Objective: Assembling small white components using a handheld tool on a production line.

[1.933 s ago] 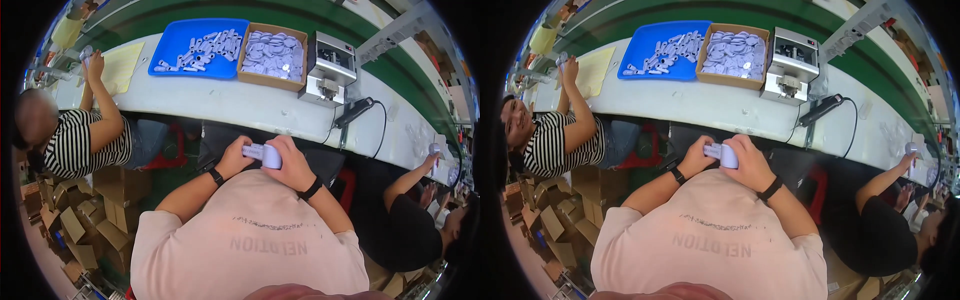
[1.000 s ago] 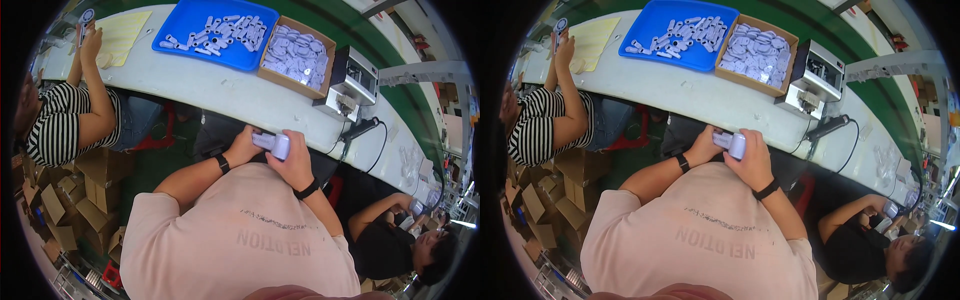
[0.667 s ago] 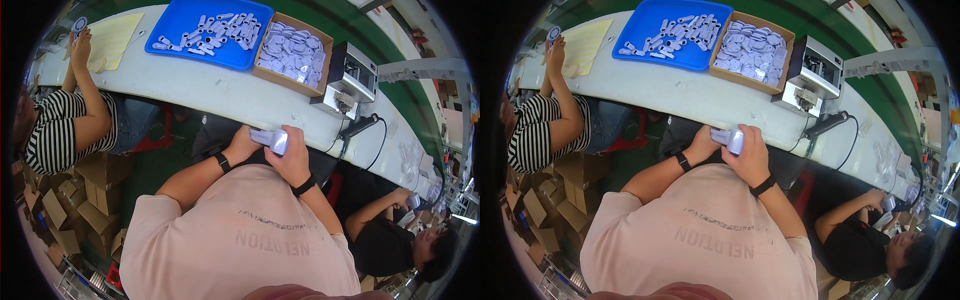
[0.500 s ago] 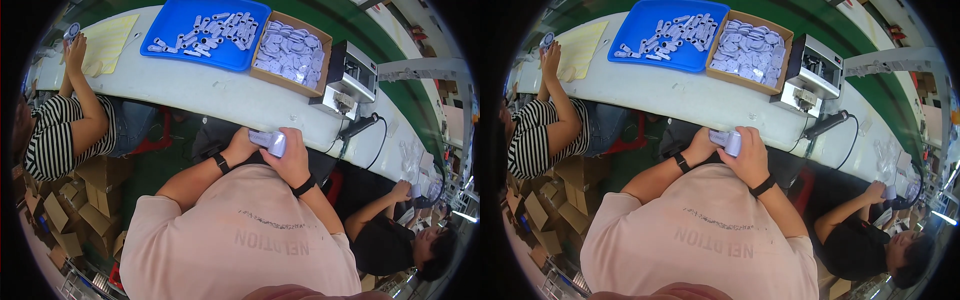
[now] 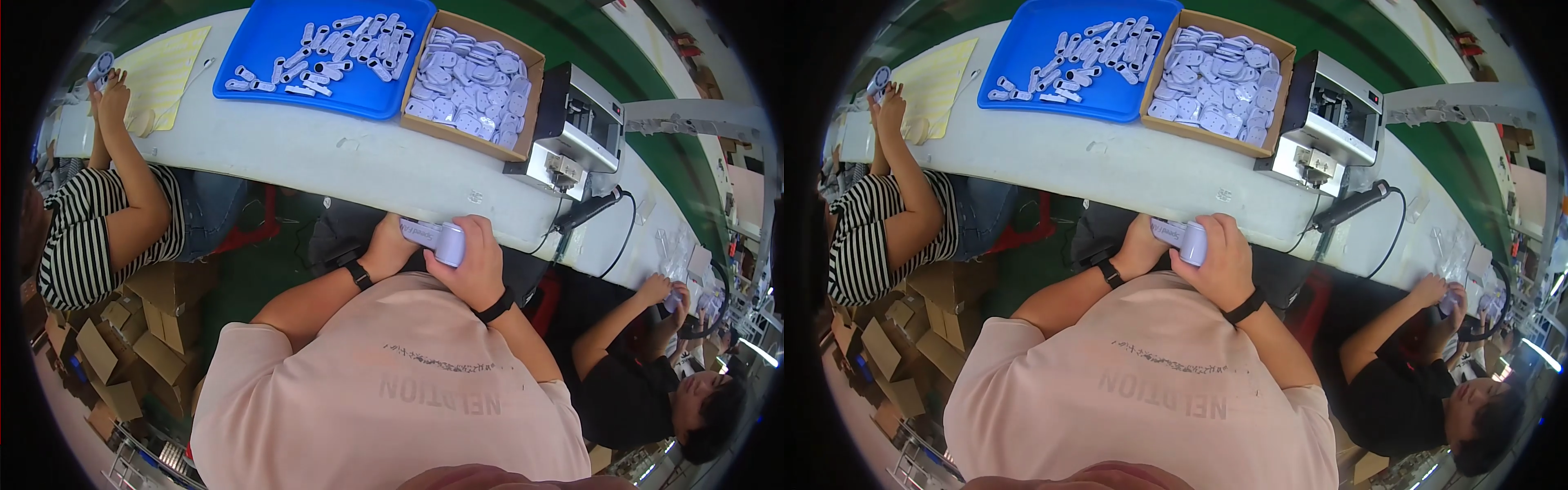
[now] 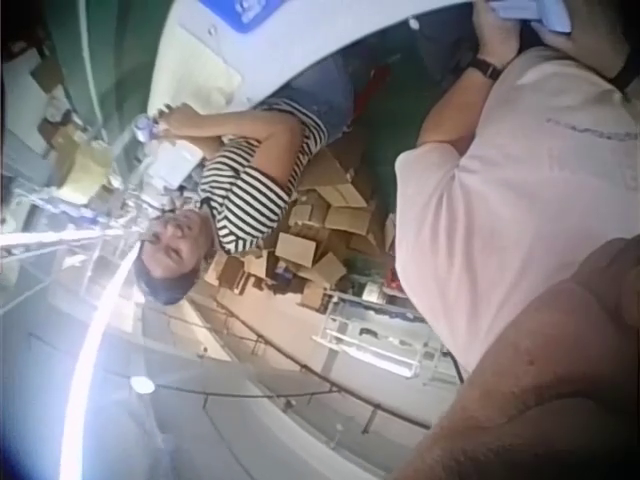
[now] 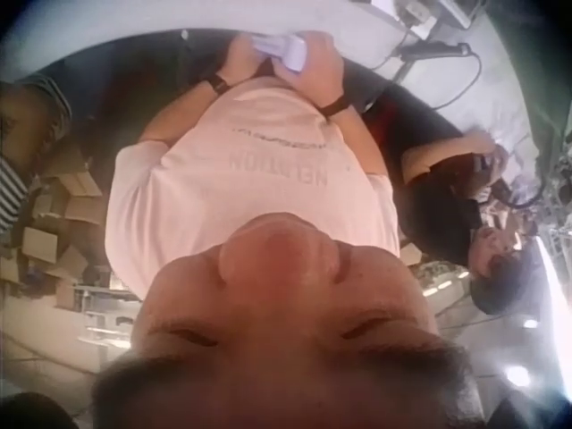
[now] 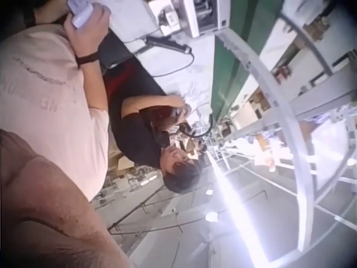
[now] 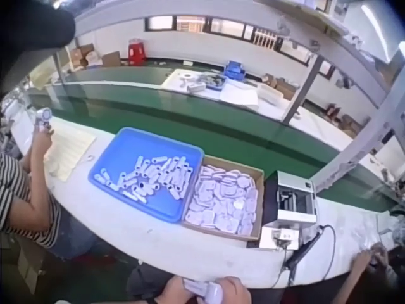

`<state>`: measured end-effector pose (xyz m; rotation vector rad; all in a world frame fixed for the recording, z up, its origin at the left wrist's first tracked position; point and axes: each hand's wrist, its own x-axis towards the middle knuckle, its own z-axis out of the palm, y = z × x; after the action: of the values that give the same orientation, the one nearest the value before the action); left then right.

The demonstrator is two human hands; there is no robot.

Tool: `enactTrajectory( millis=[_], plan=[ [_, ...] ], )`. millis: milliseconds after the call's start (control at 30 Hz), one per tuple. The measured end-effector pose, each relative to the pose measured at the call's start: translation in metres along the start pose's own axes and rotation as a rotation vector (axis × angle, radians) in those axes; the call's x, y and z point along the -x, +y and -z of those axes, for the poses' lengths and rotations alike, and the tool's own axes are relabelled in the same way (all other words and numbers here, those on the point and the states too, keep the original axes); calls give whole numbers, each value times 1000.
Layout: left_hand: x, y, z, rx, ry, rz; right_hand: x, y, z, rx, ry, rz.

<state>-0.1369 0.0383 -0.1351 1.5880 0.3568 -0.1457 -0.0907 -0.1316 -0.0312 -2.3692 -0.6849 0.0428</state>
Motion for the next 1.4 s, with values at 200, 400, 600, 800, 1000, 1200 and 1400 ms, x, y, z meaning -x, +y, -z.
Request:
enactTrajectory(
  millis=[200, 400, 600, 800, 1000, 1200, 1400],
  plan=[
    [0, -8, 1, -126, -10, 58, -1, 8, 0, -16, -10, 14],
    [4, -4, 0, -228, -42, 59, -9, 8, 6, -45, -48, 34],
    [-2, 2, 4, 26, -95, -86, -2, -4, 3, -71, -31, -3],
    [9, -37, 13, -157, -165, -41, 21, 0, 3, -70, -25, -15],
    [21, -14, 16, -191, -237, -235, 27, 7, 8, -155, -18, 53],
    [49, 42, 41, -492, -260, -562, 25, 2, 23, -350, -75, 55],
    [62, 53, 51, -430, -117, -565, -2, 6, 17, -556, -203, -20]
  ],
)
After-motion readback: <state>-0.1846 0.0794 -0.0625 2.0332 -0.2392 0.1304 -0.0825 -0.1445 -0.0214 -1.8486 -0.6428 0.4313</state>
